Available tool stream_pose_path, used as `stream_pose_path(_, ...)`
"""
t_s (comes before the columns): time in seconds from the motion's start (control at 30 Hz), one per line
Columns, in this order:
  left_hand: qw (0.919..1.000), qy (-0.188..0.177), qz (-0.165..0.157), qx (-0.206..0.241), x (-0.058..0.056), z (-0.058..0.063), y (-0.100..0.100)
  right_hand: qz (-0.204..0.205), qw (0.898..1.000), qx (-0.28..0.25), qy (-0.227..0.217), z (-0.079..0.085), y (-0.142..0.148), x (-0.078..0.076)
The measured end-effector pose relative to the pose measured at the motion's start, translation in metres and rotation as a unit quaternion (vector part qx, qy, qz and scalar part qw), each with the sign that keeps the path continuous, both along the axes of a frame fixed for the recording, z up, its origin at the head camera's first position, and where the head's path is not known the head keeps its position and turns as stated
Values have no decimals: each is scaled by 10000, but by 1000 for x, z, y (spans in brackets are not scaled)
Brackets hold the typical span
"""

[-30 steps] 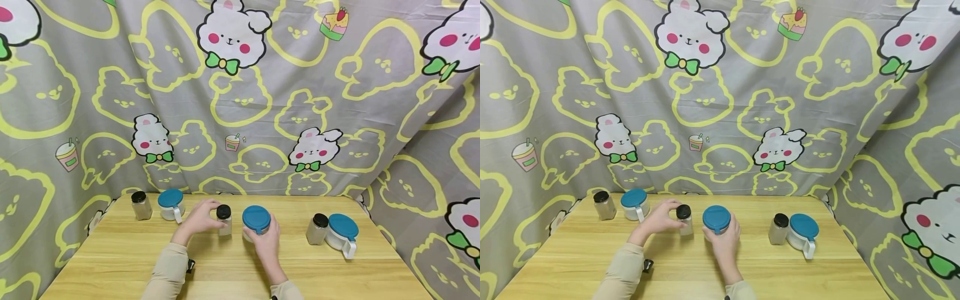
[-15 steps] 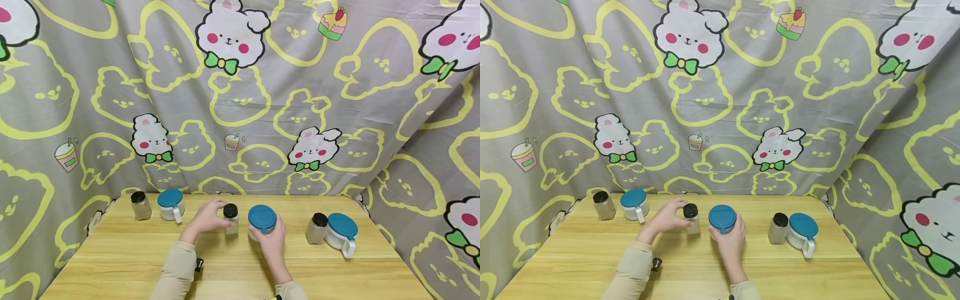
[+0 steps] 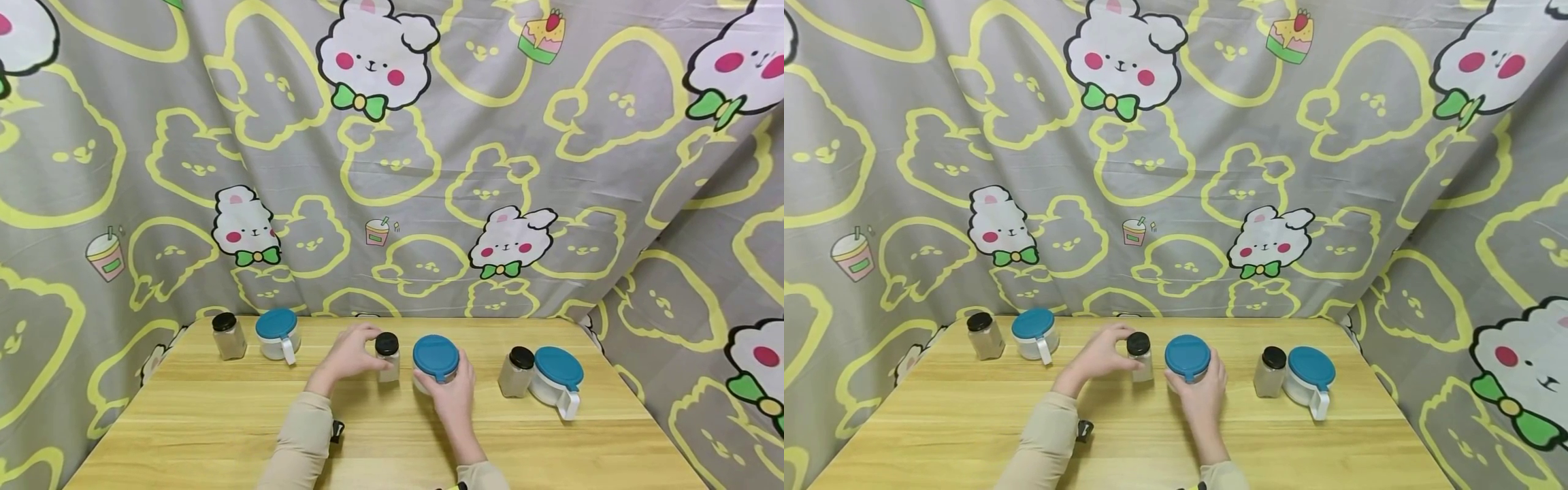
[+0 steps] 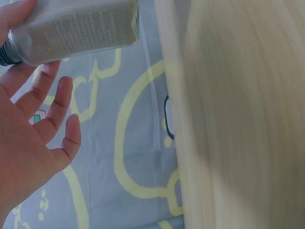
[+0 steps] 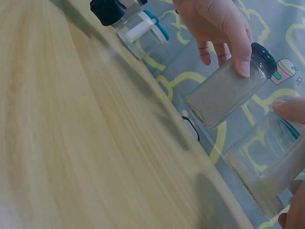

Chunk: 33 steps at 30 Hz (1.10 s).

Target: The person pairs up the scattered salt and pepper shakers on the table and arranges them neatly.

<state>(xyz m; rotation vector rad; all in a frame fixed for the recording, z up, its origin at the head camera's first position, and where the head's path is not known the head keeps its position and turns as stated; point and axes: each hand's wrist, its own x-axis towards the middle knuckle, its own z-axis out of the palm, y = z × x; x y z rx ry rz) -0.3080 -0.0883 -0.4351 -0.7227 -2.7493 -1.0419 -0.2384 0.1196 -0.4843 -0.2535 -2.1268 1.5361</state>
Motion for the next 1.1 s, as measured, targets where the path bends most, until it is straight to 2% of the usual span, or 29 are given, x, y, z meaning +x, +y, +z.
stream_pose_path(0.37, 9999, 8, -36, -140, 0, -1, 12, 37, 9999, -53, -78, -2, 11, 2)
stream_pose_path(0.6, 10000, -8, -98, 0, 2, 1, 21, 60, 10000, 19, -20, -2, 14, 2)
stream_pose_path(0.73, 9999, 92, -132, -58, 2, 0, 25, 86, 10000, -14, -18, -2, 17, 3)
stream_pose_path(1.1, 9998, 71, -168, -123, 2, -1, 37, 73, 9998, 133, -135, -7, 30, -1)
